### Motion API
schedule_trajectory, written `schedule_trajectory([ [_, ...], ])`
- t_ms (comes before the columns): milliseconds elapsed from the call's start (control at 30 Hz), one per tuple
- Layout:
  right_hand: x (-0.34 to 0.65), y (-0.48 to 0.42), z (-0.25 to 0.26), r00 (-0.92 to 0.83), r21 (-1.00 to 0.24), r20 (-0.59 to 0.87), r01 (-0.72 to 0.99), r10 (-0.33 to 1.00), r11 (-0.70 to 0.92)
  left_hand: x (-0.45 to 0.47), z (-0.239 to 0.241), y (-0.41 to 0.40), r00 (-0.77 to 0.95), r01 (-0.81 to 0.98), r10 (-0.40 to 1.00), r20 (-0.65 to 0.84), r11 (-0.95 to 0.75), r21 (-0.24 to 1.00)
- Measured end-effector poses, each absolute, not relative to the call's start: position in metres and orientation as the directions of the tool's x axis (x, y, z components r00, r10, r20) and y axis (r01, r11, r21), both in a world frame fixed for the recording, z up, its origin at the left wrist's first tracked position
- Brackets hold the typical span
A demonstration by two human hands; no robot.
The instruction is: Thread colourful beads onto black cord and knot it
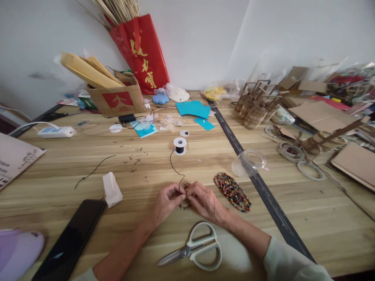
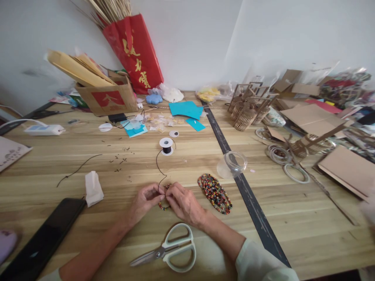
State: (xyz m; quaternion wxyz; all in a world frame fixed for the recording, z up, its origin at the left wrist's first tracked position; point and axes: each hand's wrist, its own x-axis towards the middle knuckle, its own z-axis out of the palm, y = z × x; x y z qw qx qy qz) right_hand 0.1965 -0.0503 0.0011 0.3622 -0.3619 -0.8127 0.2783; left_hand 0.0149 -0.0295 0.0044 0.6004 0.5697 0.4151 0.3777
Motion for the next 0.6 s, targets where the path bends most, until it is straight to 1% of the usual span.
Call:
schedule_trajectory([
  [100, 0.1955, -0.0505, 0.0017, -0.478, -0.703, 0.378, 0.409, 0.793, 0.582, 0.0171, 0.0049, -0.0330, 0.343, 0.056, 0.939, -0.029, 0.010, 0.998],
  [167, 0.1943, -0.0506, 0.0025, -0.477, -0.698, 0.373, 0.421, 0.796, 0.579, 0.0181, 0.0054, -0.0355, 0.320, 0.123, 0.947, 0.026, -0.069, 0.990],
  [267, 0.1920, -0.0506, 0.0043, -0.467, -0.701, 0.372, 0.426, 0.802, 0.572, 0.0191, 0.0063, -0.0382, 0.300, 0.234, 0.943, 0.145, -0.220, 0.947],
  [367, 0.1902, -0.0505, 0.0060, -0.453, -0.720, 0.355, 0.425, 0.818, 0.548, 0.0201, 0.0081, -0.0398, 0.291, 0.305, 0.932, 0.214, -0.303, 0.903],
  [500, 0.1895, -0.0498, 0.0066, -0.460, -0.738, 0.332, 0.418, 0.824, 0.530, 0.0208, 0.0086, -0.0401, 0.278, 0.326, 0.936, 0.215, -0.303, 0.895],
  [600, 0.1897, -0.0493, 0.0062, -0.457, -0.756, 0.320, 0.404, 0.830, 0.514, 0.0201, 0.0057, -0.0379, 0.277, 0.277, 0.948, 0.155, -0.234, 0.932],
])
